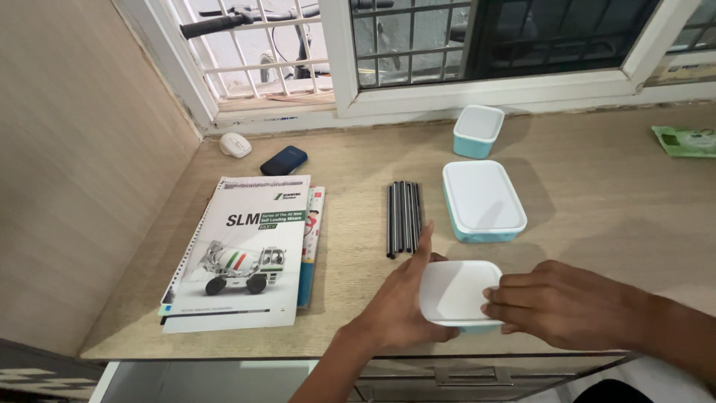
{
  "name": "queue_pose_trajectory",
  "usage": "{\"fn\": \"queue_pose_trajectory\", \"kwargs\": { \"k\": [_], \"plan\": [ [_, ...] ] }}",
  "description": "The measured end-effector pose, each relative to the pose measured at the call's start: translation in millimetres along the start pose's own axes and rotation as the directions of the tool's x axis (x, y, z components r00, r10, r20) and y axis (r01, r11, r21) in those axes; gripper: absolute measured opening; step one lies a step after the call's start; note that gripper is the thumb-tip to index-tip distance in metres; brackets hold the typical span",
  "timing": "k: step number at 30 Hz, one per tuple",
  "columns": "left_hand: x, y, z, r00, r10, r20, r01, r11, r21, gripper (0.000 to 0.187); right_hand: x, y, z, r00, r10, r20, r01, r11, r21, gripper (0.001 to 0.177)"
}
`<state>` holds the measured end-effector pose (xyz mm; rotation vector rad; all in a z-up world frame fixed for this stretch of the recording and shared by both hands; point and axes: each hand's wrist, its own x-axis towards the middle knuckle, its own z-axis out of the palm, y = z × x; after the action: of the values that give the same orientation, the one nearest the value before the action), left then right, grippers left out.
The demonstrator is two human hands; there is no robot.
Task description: The person takes several books, notebooks, and papers out of a desk drawer and stacks them on top of the desk before placing them back into the drawer one by one. The person also handles several small plastic containers while moving objects on the desk surface.
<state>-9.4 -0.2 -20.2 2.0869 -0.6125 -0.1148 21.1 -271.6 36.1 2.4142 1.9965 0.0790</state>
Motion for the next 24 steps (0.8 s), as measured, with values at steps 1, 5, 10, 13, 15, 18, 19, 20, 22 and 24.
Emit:
{"fn": "queue_pose_trajectory", "kwargs": {
  "k": [1,5,10,13,15,18,19,20,22,24],
  "plan": [
    [-0.9,-0.2,1.2,1.000,0.017,-0.013,-0.017,1.000,0.007,0.155,-0.5,1.1,1.4,1.000,-0.026,-0.012,0.026,0.999,-0.022,0.036],
    [-0.3,2.6,-1.0,1.000,-0.010,0.015,0.010,1.000,0.006,0.157,-2.1,7.0,4.2,0.996,-0.082,-0.021,0.081,0.996,-0.043,0.032],
    [-1.2,6.5,-4.5,0.997,-0.078,-0.027,0.078,0.997,-0.002,0.167,6.5,18.2,-18.2,0.981,0.066,0.184,-0.085,0.992,0.097,0.026],
    [-2.1,0.4,0.4,0.989,-0.134,-0.064,0.115,0.963,-0.243,0.148,3.6,24.9,-26.7,0.982,0.186,0.024,-0.187,0.962,0.197,0.019],
    [-4.3,-7.6,5.5,0.981,-0.118,-0.152,0.064,0.945,-0.321,0.106,2.2,26.9,-24.1,0.959,0.248,-0.138,-0.211,0.948,0.236,0.016],
    [2.6,-17.1,14.0,0.954,-0.193,-0.228,0.076,0.896,-0.438,0.063,0.4,18.5,-17.8,0.888,0.304,-0.346,-0.242,0.947,0.210,0.019],
    [4.8,-19.7,16.6,0.942,-0.234,-0.241,0.095,0.874,-0.477,0.052,2.0,13.6,-15.7,0.856,0.337,-0.392,-0.283,0.940,0.189,0.021],
    [6.7,-22.4,17.0,0.938,-0.206,-0.280,0.059,0.888,-0.457,0.047,4.8,9.3,-14.8,0.820,0.365,-0.440,-0.324,0.931,0.169,0.023],
    [9.4,-26.8,16.8,0.923,-0.149,-0.355,-0.012,0.911,-0.412,0.041,3.7,-5.4,-16.0,0.561,0.787,-0.257,-0.660,0.613,0.435,0.024],
    [9.6,-28.1,14.4,0.874,-0.228,-0.429,0.008,0.890,-0.456,0.041,6.1,-18.7,-13.5,0.349,0.936,-0.037,-0.757,0.305,0.577,0.029]
  ]
}}
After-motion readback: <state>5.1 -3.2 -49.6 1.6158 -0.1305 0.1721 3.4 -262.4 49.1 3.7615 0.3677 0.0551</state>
